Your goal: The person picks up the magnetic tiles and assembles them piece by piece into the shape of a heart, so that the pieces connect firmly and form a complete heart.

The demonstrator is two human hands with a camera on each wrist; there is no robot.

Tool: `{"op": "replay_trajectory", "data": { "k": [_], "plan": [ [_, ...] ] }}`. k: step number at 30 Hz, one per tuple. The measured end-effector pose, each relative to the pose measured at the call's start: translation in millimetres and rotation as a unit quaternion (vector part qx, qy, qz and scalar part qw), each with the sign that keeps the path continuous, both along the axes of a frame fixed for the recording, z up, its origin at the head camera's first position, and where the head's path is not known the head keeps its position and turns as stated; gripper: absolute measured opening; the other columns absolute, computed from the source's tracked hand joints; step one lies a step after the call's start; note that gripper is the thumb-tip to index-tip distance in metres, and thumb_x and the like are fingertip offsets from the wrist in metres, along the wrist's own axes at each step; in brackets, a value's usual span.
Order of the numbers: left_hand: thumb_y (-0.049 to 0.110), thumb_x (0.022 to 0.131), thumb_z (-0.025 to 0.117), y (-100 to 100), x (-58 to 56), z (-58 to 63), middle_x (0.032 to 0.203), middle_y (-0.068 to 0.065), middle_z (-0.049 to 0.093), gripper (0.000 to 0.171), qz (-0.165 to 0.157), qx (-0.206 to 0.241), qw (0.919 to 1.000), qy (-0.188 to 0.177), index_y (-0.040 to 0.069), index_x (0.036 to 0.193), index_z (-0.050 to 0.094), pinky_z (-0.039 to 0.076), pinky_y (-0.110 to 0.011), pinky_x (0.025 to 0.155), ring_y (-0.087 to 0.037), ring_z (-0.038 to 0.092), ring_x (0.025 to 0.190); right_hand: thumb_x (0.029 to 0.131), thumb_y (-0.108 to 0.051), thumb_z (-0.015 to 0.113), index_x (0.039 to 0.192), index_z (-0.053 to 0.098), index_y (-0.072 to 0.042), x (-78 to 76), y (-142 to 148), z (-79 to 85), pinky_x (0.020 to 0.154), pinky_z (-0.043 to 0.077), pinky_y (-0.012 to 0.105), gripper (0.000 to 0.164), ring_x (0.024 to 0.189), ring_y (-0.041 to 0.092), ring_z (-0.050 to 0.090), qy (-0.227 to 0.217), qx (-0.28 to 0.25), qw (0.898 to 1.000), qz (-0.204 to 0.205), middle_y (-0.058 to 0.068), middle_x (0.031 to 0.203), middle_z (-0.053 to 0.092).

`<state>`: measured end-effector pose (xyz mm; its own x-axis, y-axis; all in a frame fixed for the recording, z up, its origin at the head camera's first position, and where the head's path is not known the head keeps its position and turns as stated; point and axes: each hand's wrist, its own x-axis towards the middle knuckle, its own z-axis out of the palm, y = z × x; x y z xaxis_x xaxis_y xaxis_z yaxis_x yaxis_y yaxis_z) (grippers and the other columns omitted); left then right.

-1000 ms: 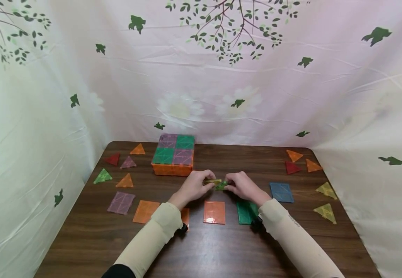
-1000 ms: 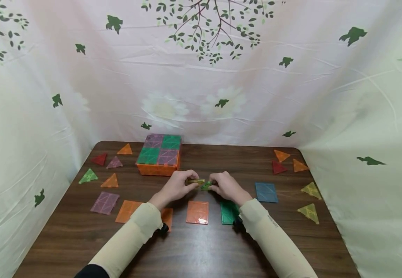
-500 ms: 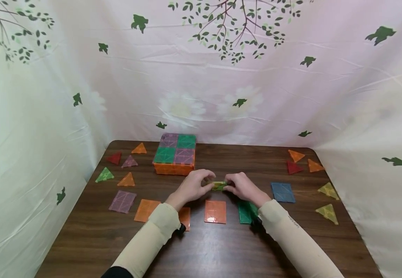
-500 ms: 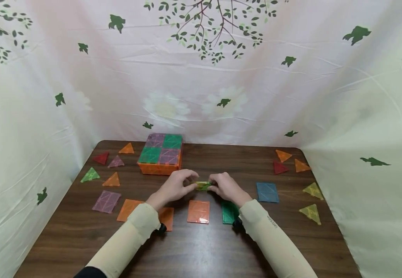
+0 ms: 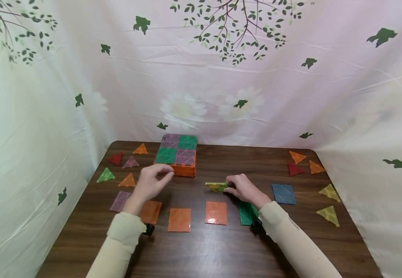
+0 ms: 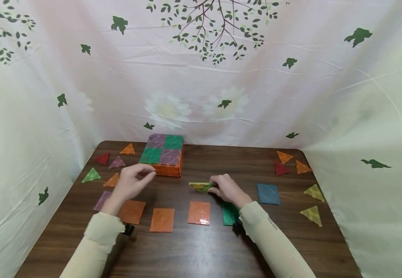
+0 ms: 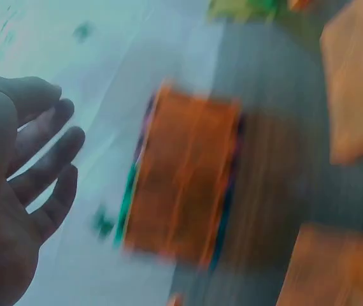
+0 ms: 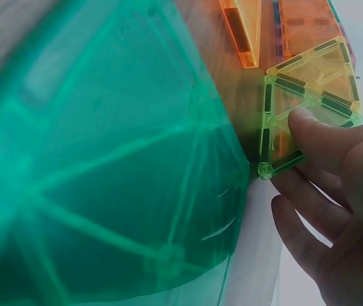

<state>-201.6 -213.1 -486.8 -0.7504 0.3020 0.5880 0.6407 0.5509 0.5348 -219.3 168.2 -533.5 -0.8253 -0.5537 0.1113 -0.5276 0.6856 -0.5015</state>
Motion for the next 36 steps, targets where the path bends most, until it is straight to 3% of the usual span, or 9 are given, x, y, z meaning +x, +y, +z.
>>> {"op": "replay_trajectory", "data": {
  "k": [3, 5, 7, 11, 16, 22, 29, 33, 36],
  "plan": [
    [0.012, 0.095, 0.077, -42.1, 1.0, -0.4, 0.099, -0.009, 0.078, 0.008, 0.121, -0.048, 0.9912, -0.023, 0.008, 0.102, 0.078, 0.058, -0.048, 0.075, -0.026, 0.072, 0.086, 0.096, -0.019, 0.080, 0.078, 0.058, -0.021, 0.3, 0.3, 0.8, 0.059, 0.042, 0.025, 0.028, 0.058, 0.005, 0.042, -0.003, -0.001, 1.000, -0.002, -0.009, 0.067, 0.052],
    [0.017, 0.097, 0.074, -68.7, 1.2, -5.9, 0.107, -0.017, 0.075, 0.018, 0.205, -0.089, 0.9721, -0.071, 0.004, 0.110, 0.076, 0.056, -0.054, 0.079, -0.036, 0.071, 0.094, 0.096, -0.019, 0.080, 0.078, 0.059, -0.021, 0.7, 0.6, 1.5, 0.058, 0.042, 0.025, 0.028, 0.058, 0.005, 0.042, -0.007, 0.000, 1.000, -0.005, -0.009, 0.067, 0.052],
    [0.023, 0.099, 0.069, -91.4, 0.9, -13.1, 0.121, -0.026, 0.069, 0.033, 0.263, -0.131, 0.9450, -0.144, 0.000, 0.123, 0.071, 0.053, -0.061, 0.087, -0.046, 0.065, 0.109, 0.096, -0.020, 0.080, 0.078, 0.059, -0.022, 0.7, 0.7, 2.6, 0.058, 0.042, 0.025, 0.027, 0.058, 0.005, 0.044, -0.011, 0.001, 1.000, -0.009, -0.010, 0.067, 0.054],
    [0.033, 0.102, 0.064, -121.0, -2.6, -29.8, 0.141, -0.038, 0.052, 0.057, 0.283, -0.195, 0.8996, -0.270, -0.005, 0.144, 0.056, 0.048, -0.072, 0.094, -0.059, 0.049, 0.128, 0.096, -0.020, 0.080, 0.079, 0.061, -0.022, -0.7, 1.0, 2.7, 0.059, 0.045, 0.025, 0.026, 0.059, 0.006, 0.047, -0.021, 0.011, 1.000, -0.013, -0.011, 0.070, 0.057],
    [0.041, 0.103, 0.064, -128.2, -4.2, -40.9, 0.145, -0.042, 0.042, 0.065, 0.275, -0.232, 0.8688, -0.340, -0.005, 0.148, 0.052, 0.050, -0.074, 0.086, -0.064, 0.046, 0.125, 0.096, -0.021, 0.080, 0.079, 0.062, -0.023, -1.3, -0.2, 0.7, 0.059, 0.045, 0.025, 0.025, 0.059, 0.006, 0.047, -0.031, 0.023, 0.999, -0.016, -0.011, 0.070, 0.058],
    [0.035, 0.104, 0.064, -124.0, -8.2, -40.4, 0.144, -0.043, 0.042, 0.059, 0.272, -0.245, 0.8645, -0.344, -0.009, 0.142, 0.057, 0.052, -0.072, 0.086, -0.063, 0.047, 0.124, 0.096, -0.021, 0.080, 0.077, 0.059, -0.022, 0.3, -0.8, 2.1, 0.059, 0.043, 0.026, 0.029, 0.059, 0.006, 0.044, -0.028, 0.022, 0.999, -0.022, -0.010, 0.067, 0.053],
    [0.049, 0.100, 0.068, -120.9, -7.9, -38.8, 0.144, -0.040, 0.043, 0.067, 0.261, -0.257, 0.8623, -0.349, -0.011, 0.130, 0.063, 0.052, -0.072, 0.085, -0.061, 0.049, 0.122, 0.096, -0.021, 0.080, 0.076, 0.057, -0.022, 1.9, -0.3, 2.4, 0.058, 0.043, 0.025, 0.030, 0.059, 0.006, 0.044, -0.038, 0.028, 0.999, -0.028, -0.009, 0.067, 0.053],
    [0.045, 0.094, 0.077, -122.1, -9.6, -39.3, 0.133, -0.038, 0.048, 0.065, 0.267, -0.237, 0.8697, -0.341, -0.010, 0.124, 0.060, 0.053, -0.069, 0.082, -0.056, 0.054, 0.114, 0.096, -0.021, 0.080, 0.076, 0.055, -0.021, 2.1, -0.3, 3.0, 0.057, 0.041, 0.025, 0.032, 0.058, 0.006, 0.041, -0.030, 0.023, 0.999, -0.021, -0.008, 0.065, 0.050],
    [0.036, 0.092, 0.082, -123.2, -9.9, -40.3, 0.118, -0.032, 0.057, 0.056, 0.267, -0.203, 0.8837, -0.326, -0.005, 0.121, 0.056, 0.054, -0.061, 0.073, -0.047, 0.061, 0.099, 0.096, -0.021, 0.079, 0.076, 0.055, -0.022, 2.3, -0.2, 5.0, 0.057, 0.040, 0.025, 0.032, 0.057, 0.005, 0.042, -0.030, 0.022, 0.999, -0.016, -0.009, 0.066, 0.051]
  ]
}}
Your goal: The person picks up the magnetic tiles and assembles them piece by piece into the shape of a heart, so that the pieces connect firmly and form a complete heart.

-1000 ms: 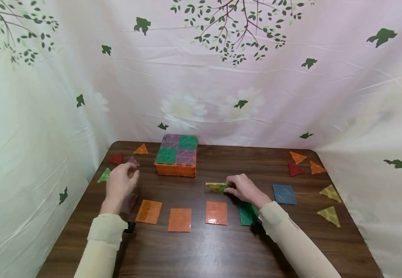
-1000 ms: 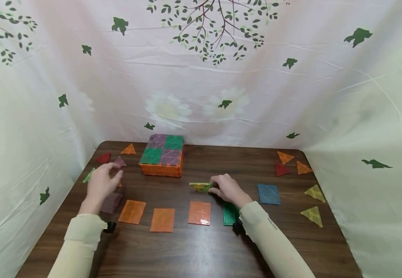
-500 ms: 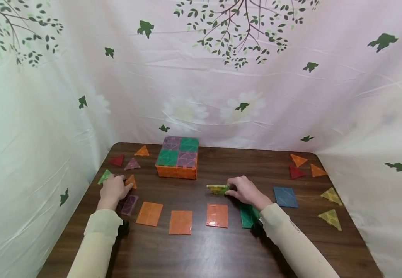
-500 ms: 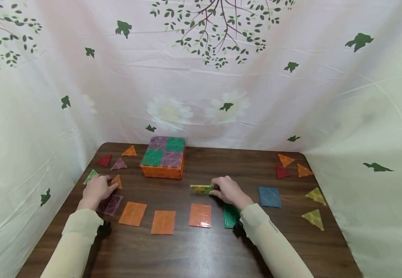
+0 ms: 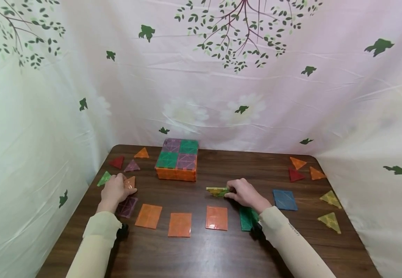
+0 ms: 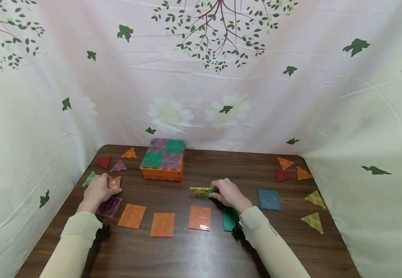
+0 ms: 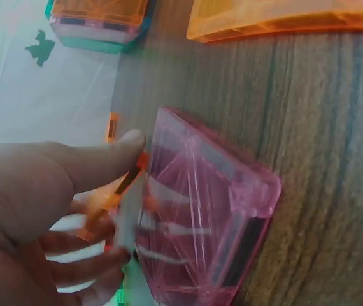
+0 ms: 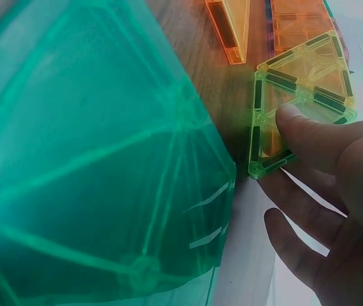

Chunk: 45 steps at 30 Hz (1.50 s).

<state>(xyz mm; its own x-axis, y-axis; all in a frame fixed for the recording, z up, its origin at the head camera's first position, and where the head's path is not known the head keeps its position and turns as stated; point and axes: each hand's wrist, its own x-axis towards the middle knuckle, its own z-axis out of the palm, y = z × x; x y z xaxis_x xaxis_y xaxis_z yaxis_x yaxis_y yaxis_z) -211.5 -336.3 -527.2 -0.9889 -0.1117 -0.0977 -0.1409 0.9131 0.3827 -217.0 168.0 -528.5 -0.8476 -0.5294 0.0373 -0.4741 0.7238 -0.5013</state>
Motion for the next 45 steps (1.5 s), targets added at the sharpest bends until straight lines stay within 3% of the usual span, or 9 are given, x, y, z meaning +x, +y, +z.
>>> {"op": "replay_trajectory", "data": {
  "k": [6, 10, 14, 21, 26, 30, 37, 45],
  "plan": [
    [0.018, 0.098, 0.077, 1.9, 4.7, -5.6, 0.098, -0.027, 0.069, 0.031, -0.009, 0.047, 0.9950, 0.088, 0.004, 0.118, 0.057, 0.049, -0.046, 0.057, -0.035, 0.064, 0.073, 0.096, -0.019, 0.080, 0.076, 0.058, -0.022, -0.3, -1.9, 0.2, 0.058, 0.044, 0.026, 0.030, 0.057, 0.005, 0.046, -0.006, -0.006, 1.000, -0.001, -0.010, 0.067, 0.056],
    [0.016, 0.098, 0.077, 10.3, 7.9, -2.2, 0.099, -0.023, 0.072, 0.025, -0.035, 0.078, 0.9861, 0.143, 0.005, 0.117, 0.066, 0.051, -0.048, 0.062, -0.032, 0.065, 0.074, 0.096, -0.020, 0.080, 0.076, 0.058, -0.021, -1.7, -2.7, -1.2, 0.058, 0.044, 0.025, 0.029, 0.058, 0.005, 0.045, -0.001, -0.005, 1.000, 0.002, -0.010, 0.067, 0.055],
    [0.016, 0.094, 0.081, 31.2, 11.9, 4.3, 0.099, -0.013, 0.076, 0.019, -0.092, 0.129, 0.9729, 0.169, 0.009, 0.111, 0.076, 0.055, -0.046, 0.072, -0.025, 0.068, 0.081, 0.095, -0.020, 0.081, 0.077, 0.059, -0.019, -2.0, -2.5, -2.3, 0.058, 0.042, 0.025, 0.028, 0.057, 0.006, 0.043, 0.003, -0.008, 1.000, 0.000, -0.010, 0.066, 0.054],
    [0.017, 0.092, 0.084, 90.2, 15.9, 8.0, 0.090, 0.003, 0.074, 0.012, -0.176, 0.201, 0.9555, 0.125, 0.021, 0.097, 0.074, 0.055, -0.035, 0.070, -0.014, 0.065, 0.078, 0.096, -0.019, 0.080, 0.076, 0.058, -0.020, -0.3, -0.9, -3.3, 0.058, 0.042, 0.026, 0.030, 0.058, 0.006, 0.043, 0.004, -0.006, 1.000, -0.004, -0.009, 0.066, 0.053],
    [0.020, 0.092, 0.084, 129.6, 11.1, 2.3, 0.087, 0.009, 0.069, 0.014, -0.235, 0.208, 0.9447, 0.094, 0.025, 0.093, 0.071, 0.053, -0.033, 0.069, -0.011, 0.061, 0.075, 0.096, -0.020, 0.080, 0.076, 0.057, -0.021, 0.2, -1.4, -4.4, 0.057, 0.040, 0.026, 0.031, 0.057, 0.007, 0.041, -0.001, -0.005, 1.000, -0.007, -0.007, 0.065, 0.050],
    [0.021, 0.093, 0.083, 155.2, 3.9, -1.8, 0.087, 0.011, 0.068, 0.014, -0.272, 0.203, 0.9364, 0.089, 0.025, 0.090, 0.071, 0.054, -0.034, 0.073, -0.010, 0.061, 0.078, 0.096, -0.020, 0.080, 0.076, 0.057, -0.021, -0.1, -2.9, -4.3, 0.057, 0.041, 0.026, 0.030, 0.058, 0.007, 0.043, 0.002, -0.005, 1.000, -0.012, -0.008, 0.065, 0.051],
    [0.019, 0.094, 0.082, 184.0, -8.9, -7.7, 0.090, 0.009, 0.069, 0.010, -0.296, 0.192, 0.9317, 0.086, 0.022, 0.093, 0.072, 0.053, -0.033, 0.075, -0.012, 0.061, 0.081, 0.096, -0.021, 0.080, 0.077, 0.057, -0.021, 0.0, -4.7, -3.5, 0.058, 0.040, 0.026, 0.029, 0.058, 0.007, 0.041, 0.000, -0.003, 1.000, -0.015, -0.008, 0.066, 0.052],
    [0.015, 0.094, 0.081, 198.9, -13.7, -9.0, 0.089, 0.007, 0.068, 0.011, -0.319, 0.198, 0.9240, 0.071, 0.018, 0.098, 0.072, 0.055, -0.029, 0.074, -0.008, 0.062, 0.080, 0.096, -0.021, 0.080, 0.077, 0.058, -0.020, 0.2, -4.0, -4.3, 0.057, 0.039, 0.026, 0.030, 0.058, 0.007, 0.040, -0.003, -0.006, 1.000, -0.019, -0.007, 0.066, 0.050]
  ]
}}
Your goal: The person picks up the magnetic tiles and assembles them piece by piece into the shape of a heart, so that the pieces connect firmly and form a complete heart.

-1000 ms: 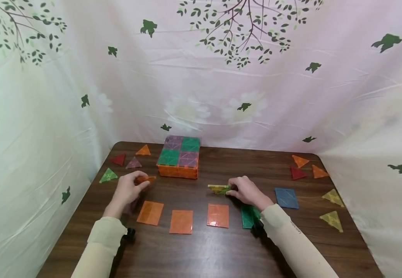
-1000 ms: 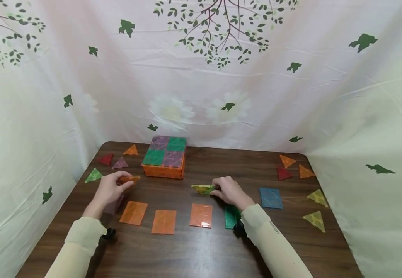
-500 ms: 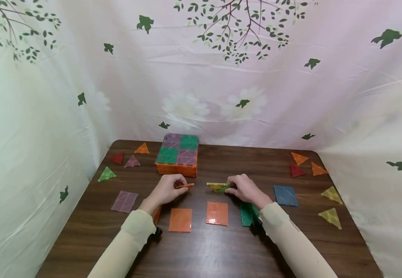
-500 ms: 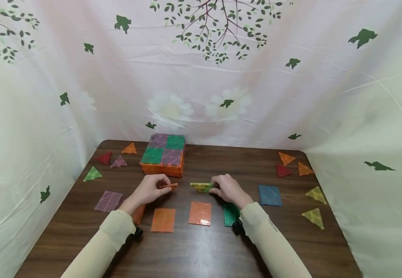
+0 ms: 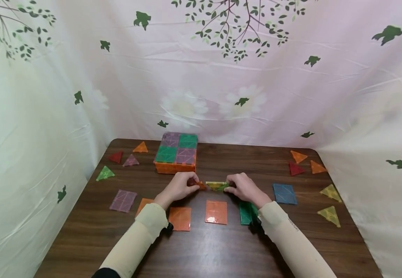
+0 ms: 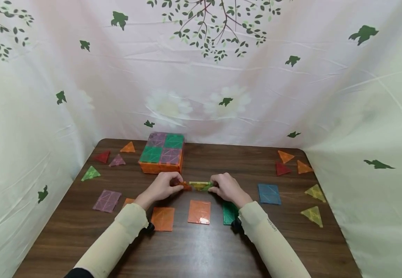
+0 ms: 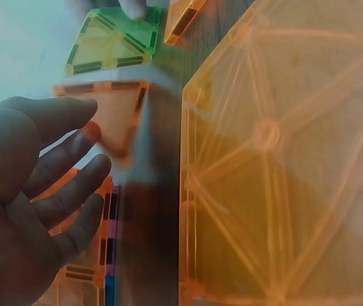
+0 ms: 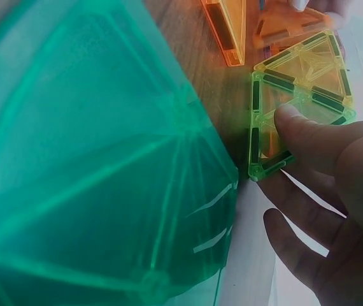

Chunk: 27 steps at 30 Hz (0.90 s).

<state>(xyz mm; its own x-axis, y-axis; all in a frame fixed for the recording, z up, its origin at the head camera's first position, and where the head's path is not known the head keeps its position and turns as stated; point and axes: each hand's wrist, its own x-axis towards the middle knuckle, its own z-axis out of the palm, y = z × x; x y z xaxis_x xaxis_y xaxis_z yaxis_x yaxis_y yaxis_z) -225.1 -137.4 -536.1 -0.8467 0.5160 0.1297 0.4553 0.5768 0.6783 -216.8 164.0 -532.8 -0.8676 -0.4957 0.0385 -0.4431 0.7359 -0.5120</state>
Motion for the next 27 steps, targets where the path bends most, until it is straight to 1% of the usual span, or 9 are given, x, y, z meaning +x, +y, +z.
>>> {"op": "replay_trajectory", "data": {
  "k": [8, 12, 17, 20, 22, 25, 27],
  "plan": [
    [0.015, 0.094, 0.082, 3.3, -3.1, 3.1, 0.091, 0.005, 0.070, 0.010, -0.001, 0.005, 1.0000, 0.007, 0.015, 0.099, 0.073, 0.057, -0.031, 0.077, -0.009, 0.064, 0.081, 0.096, -0.021, 0.080, 0.076, 0.057, -0.022, -7.8, 4.6, -2.0, 0.057, 0.040, 0.027, 0.030, 0.057, 0.008, 0.040, 0.004, -0.006, 1.000, 0.006, -0.007, 0.064, 0.049],
    [0.017, 0.095, 0.081, 0.9, -2.9, 2.8, 0.092, 0.006, 0.070, 0.010, 0.008, 0.005, 0.9999, 0.007, 0.014, 0.101, 0.073, 0.057, -0.031, 0.077, -0.008, 0.063, 0.081, 0.096, -0.021, 0.080, 0.077, 0.057, -0.022, -10.0, 6.6, -3.7, 0.057, 0.039, 0.026, 0.030, 0.056, 0.007, 0.038, 0.007, -0.009, 1.000, 0.010, -0.006, 0.064, 0.048],
    [0.016, 0.095, 0.080, -8.0, 0.6, 5.2, 0.091, 0.006, 0.070, 0.009, 0.024, 0.016, 0.9995, 0.010, 0.014, 0.101, 0.074, 0.057, -0.031, 0.077, -0.007, 0.063, 0.081, 0.097, -0.022, 0.079, 0.078, 0.057, -0.020, -8.9, 5.2, -2.2, 0.056, 0.037, 0.026, 0.030, 0.055, 0.006, 0.037, 0.014, -0.003, 1.000, 0.001, -0.005, 0.064, 0.050],
    [0.016, 0.095, 0.080, -13.2, 3.1, 7.3, 0.091, 0.006, 0.070, 0.008, 0.031, 0.017, 0.9993, 0.015, 0.016, 0.100, 0.074, 0.056, -0.032, 0.078, -0.008, 0.063, 0.081, 0.097, -0.023, 0.079, 0.078, 0.059, -0.018, -10.2, 2.0, -0.5, 0.054, 0.036, 0.027, 0.029, 0.055, 0.008, 0.038, 0.016, 0.006, 1.000, -0.019, -0.004, 0.064, 0.050],
    [0.016, 0.095, 0.080, -16.3, 4.6, 8.3, 0.090, 0.006, 0.071, 0.008, 0.032, 0.019, 0.9991, 0.020, 0.017, 0.098, 0.074, 0.056, -0.033, 0.078, -0.008, 0.063, 0.081, 0.096, -0.025, 0.080, 0.078, 0.061, -0.016, -12.5, -1.2, 0.4, 0.052, 0.036, 0.028, 0.027, 0.054, 0.010, 0.041, 0.016, 0.022, 0.999, -0.039, -0.003, 0.063, 0.051],
    [0.017, 0.095, 0.080, -20.5, 7.0, 9.1, 0.089, 0.007, 0.071, 0.007, 0.030, 0.026, 0.9988, 0.029, 0.018, 0.098, 0.074, 0.056, -0.033, 0.077, -0.008, 0.064, 0.081, 0.096, -0.028, 0.078, 0.078, 0.065, -0.015, -17.5, -8.5, 1.0, 0.051, 0.039, 0.029, 0.026, 0.054, 0.013, 0.046, 0.020, 0.062, 0.996, -0.067, -0.002, 0.063, 0.053],
    [0.018, 0.095, 0.080, -22.7, 9.0, 8.7, 0.089, 0.007, 0.071, 0.006, 0.031, 0.033, 0.9985, 0.032, 0.017, 0.097, 0.074, 0.056, -0.033, 0.077, -0.008, 0.064, 0.081, 0.098, -0.029, 0.074, 0.075, 0.065, -0.013, -21.9, -14.6, 0.4, 0.049, 0.039, 0.030, 0.029, 0.052, 0.015, 0.048, 0.016, 0.089, 0.992, -0.082, -0.001, 0.062, 0.053]
  ]
}}
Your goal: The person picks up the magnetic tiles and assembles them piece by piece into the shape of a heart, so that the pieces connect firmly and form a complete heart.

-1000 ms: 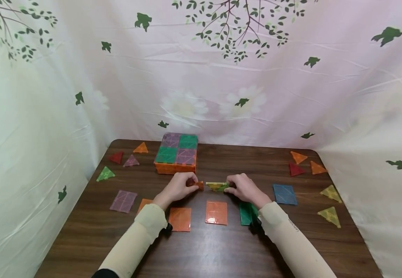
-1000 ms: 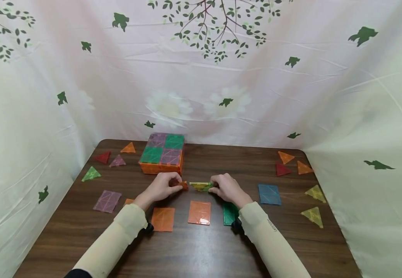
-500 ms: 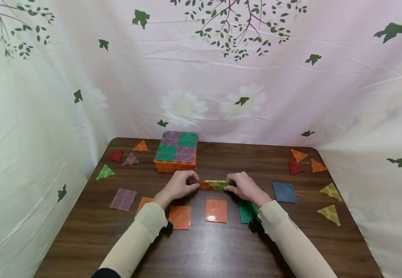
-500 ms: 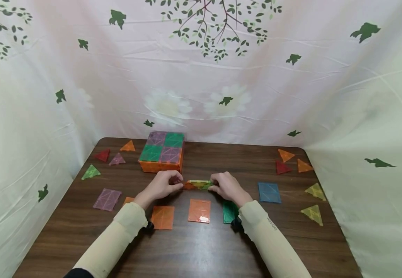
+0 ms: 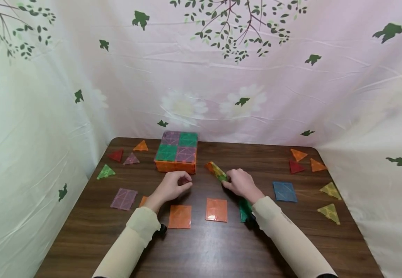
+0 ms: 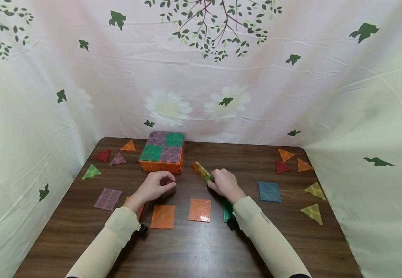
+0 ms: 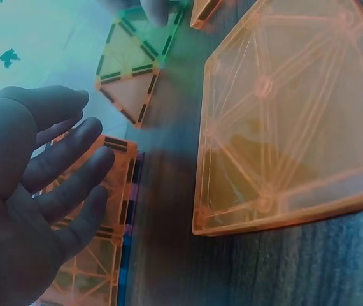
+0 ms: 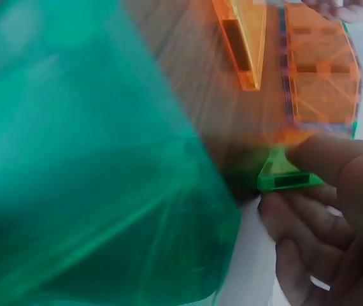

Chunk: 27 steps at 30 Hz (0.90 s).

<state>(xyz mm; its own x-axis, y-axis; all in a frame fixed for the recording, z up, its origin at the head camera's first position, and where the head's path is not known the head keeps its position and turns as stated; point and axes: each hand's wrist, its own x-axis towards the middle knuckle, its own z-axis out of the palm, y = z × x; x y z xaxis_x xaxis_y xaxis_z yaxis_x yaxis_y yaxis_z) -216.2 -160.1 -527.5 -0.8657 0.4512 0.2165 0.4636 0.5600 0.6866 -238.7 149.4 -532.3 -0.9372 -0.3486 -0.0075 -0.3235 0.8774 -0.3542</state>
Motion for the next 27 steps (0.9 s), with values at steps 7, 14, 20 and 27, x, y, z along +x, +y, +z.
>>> {"op": "replay_trajectory", "data": {
  "k": [7, 14, 20, 27],
  "plan": [
    [0.020, 0.097, 0.078, -7.1, 4.1, -3.4, 0.090, 0.010, 0.070, 0.004, 0.011, 0.003, 0.9999, -0.007, 0.019, 0.098, 0.075, 0.056, -0.030, 0.076, -0.006, 0.063, 0.080, 0.105, -0.033, 0.056, 0.063, 0.056, -0.012, -21.7, -25.7, -6.5, 0.045, 0.039, 0.033, 0.047, 0.048, 0.019, 0.047, -0.054, 0.039, 0.996, -0.055, 0.003, 0.056, 0.046],
    [0.021, 0.097, 0.078, -8.2, 5.3, -5.9, 0.090, 0.009, 0.070, 0.004, 0.016, 0.002, 0.9998, -0.009, 0.018, 0.098, 0.075, 0.055, -0.029, 0.076, -0.006, 0.063, 0.080, 0.104, -0.034, 0.053, 0.070, 0.058, -0.010, -42.1, -30.5, -4.8, 0.048, 0.041, 0.038, 0.042, 0.053, 0.023, 0.050, -0.074, 0.030, 0.990, -0.115, 0.006, 0.062, 0.050],
    [0.019, 0.097, 0.078, -10.9, 9.8, -7.6, 0.090, 0.008, 0.071, 0.005, 0.013, 0.009, 0.9998, -0.008, 0.016, 0.098, 0.075, 0.056, -0.029, 0.076, -0.005, 0.064, 0.080, 0.106, -0.034, 0.050, 0.068, 0.056, -0.011, -50.2, -17.3, -7.5, 0.046, 0.039, 0.037, 0.045, 0.052, 0.024, 0.049, -0.080, 0.016, 0.983, -0.165, 0.006, 0.059, 0.050],
    [0.019, 0.097, 0.078, -13.9, 14.0, -8.4, 0.091, 0.009, 0.071, 0.004, 0.012, 0.013, 0.9998, -0.009, 0.018, 0.098, 0.075, 0.056, -0.030, 0.076, -0.005, 0.064, 0.081, 0.107, -0.035, 0.047, 0.065, 0.052, -0.013, -52.2, -9.6, -12.7, 0.044, 0.037, 0.034, 0.048, 0.049, 0.021, 0.046, -0.084, -0.001, 0.983, -0.166, 0.003, 0.056, 0.046]
  ]
}}
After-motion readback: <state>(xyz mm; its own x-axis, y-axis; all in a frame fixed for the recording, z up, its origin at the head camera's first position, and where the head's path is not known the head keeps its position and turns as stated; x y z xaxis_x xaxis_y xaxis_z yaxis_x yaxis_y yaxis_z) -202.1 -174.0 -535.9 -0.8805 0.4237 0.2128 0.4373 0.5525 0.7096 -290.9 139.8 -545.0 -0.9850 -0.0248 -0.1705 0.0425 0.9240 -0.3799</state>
